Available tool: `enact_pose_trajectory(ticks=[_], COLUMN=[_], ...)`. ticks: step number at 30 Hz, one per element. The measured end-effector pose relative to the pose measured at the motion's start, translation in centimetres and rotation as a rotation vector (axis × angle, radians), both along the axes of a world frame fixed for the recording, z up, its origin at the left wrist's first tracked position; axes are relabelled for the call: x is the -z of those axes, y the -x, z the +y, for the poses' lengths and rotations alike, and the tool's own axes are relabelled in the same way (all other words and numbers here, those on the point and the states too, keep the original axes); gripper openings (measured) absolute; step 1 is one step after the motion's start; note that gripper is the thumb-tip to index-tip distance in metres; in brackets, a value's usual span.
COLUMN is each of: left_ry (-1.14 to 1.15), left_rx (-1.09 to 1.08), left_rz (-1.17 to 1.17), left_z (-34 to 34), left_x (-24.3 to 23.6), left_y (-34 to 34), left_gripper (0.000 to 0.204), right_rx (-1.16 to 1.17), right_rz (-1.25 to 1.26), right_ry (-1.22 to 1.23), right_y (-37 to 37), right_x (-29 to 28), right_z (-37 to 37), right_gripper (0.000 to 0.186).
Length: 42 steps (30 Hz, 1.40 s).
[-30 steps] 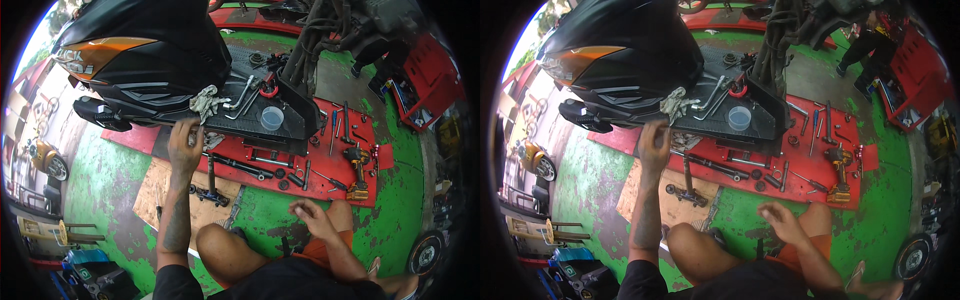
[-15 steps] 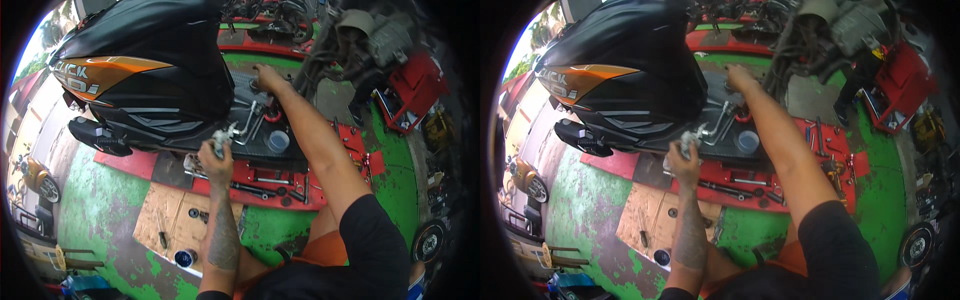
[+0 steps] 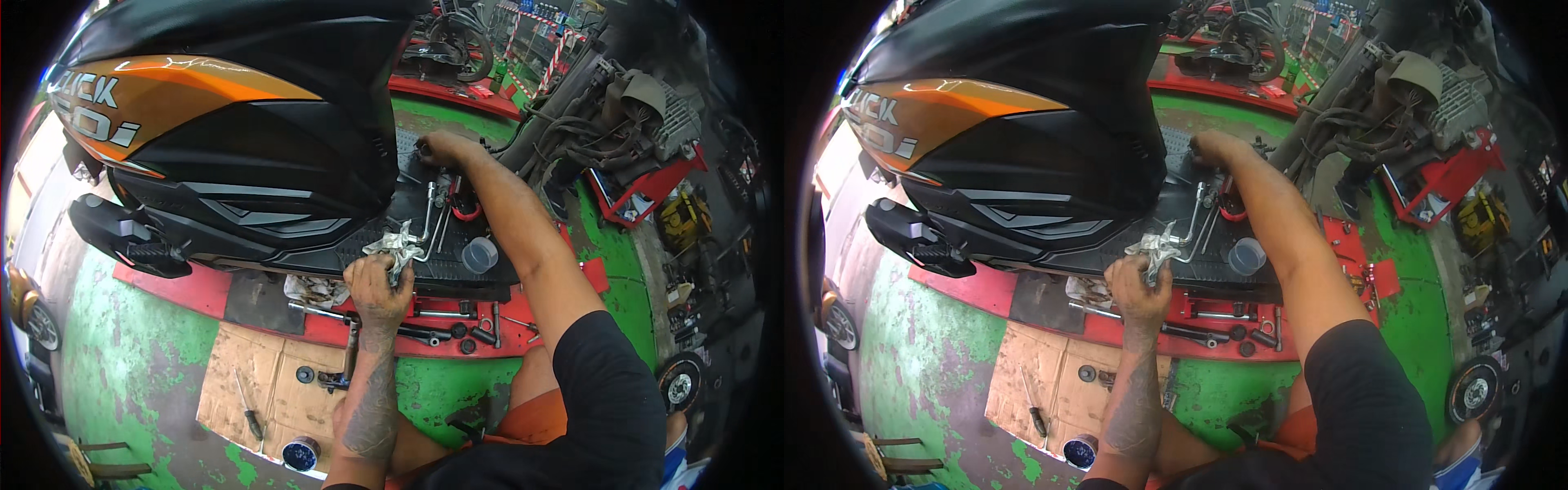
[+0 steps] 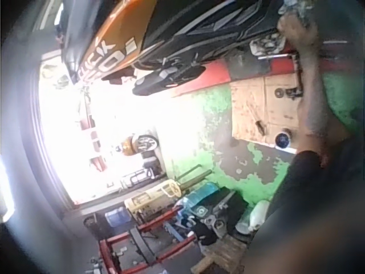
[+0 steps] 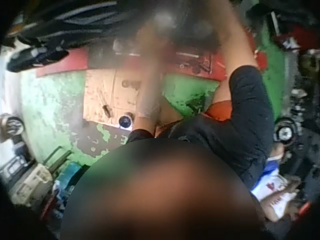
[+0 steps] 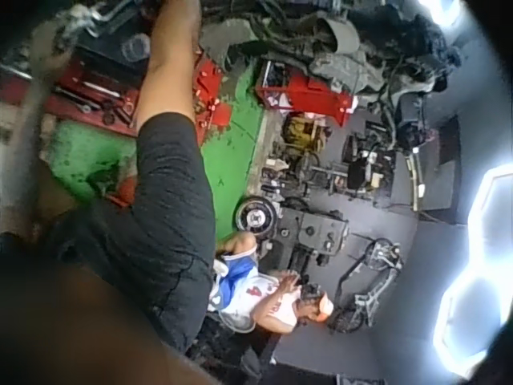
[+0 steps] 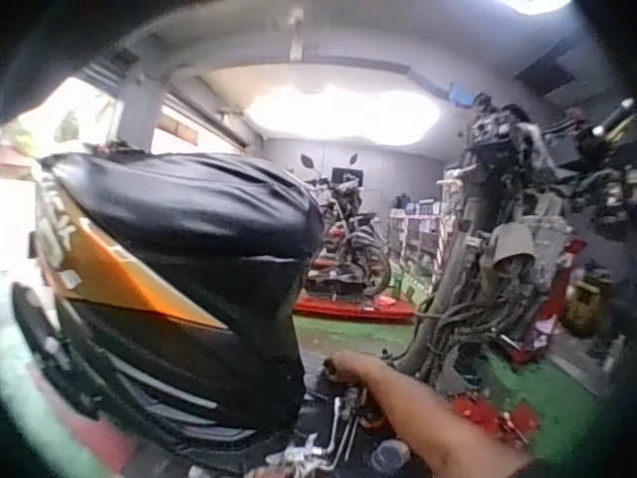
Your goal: Cleaning and reassembling motorcycle front fork components using grease and a rag.
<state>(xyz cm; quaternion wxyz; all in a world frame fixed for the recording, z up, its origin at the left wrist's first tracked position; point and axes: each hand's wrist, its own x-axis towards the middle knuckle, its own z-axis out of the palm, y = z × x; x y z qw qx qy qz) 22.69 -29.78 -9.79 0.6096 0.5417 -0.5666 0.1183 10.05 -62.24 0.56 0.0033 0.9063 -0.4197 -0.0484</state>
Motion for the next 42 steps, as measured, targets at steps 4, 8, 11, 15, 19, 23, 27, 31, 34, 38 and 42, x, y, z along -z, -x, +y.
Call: enact_pose_trajectory(ticks=[4,8,11,15,19,23,27,31,34,38,42], left_ry=[0.069,0.2,0.271,0.473,0.428,0.361,0.27,0.25,-0.005,-0.316,-0.36], left_rx=[0.015,0.088,0.175,0.03,-0.169,-0.082,0.046,0.052,0.007,-0.132,-0.149], left_rz=[0.02,0.105,0.194,0.48,0.598,0.566,0.538,0.31,-0.031,-0.414,-0.366], left_z=[-0.4,-1.2,-0.8,-0.3,1.0,2.0,3.5,3.7,3.6,2.6,2.2], left_x=[0.5,1.0,2.1,0.3,-0.2,0.0,-0.8,-1.6,-4.1,-3.9,-4.7], left_y=[-0.3,0.2,-1.1,-2.4,-5.7,-5.9,-6.3,-5.3,-3.0,-1.1,-2.2], left_gripper=[0.029,0.025,0.023,0.021,0.023,0.019,0.016,0.024,0.026,0.032,0.029], right_rx=[-0.015,0.009,-0.159,-0.298,-0.368,-0.451,-0.413,-0.316,-0.256,-0.236,-0.168], right_rz=[0.015,-0.047,-0.263,-0.393,-0.4,-0.329,-0.363,-0.376,-0.281,-0.314,-0.656], right_ry=[-0.062,-0.175,-0.249,-0.378,-0.273,-0.228,-0.365,-0.181,-0.084,-0.101,-0.029], right_y=[-0.9,0.5,0.1,0.4,-0.8,-1.7,-2.0,-1.1,-1.1,-0.8,1.8], right_x=[-2.0,-4.2,-4.9,-3.3,-2.6,-2.7,-3.3,-1.9,-1.1,0.1,0.7], right_z=[2.0,4.3,10.2,20.0,22.9,22.3,21.2,18.3,17.4,17.0,19.0], right_gripper=[0.046,0.048,0.052,0.049,0.045,0.047,0.049,0.048,0.049,0.048,0.036])
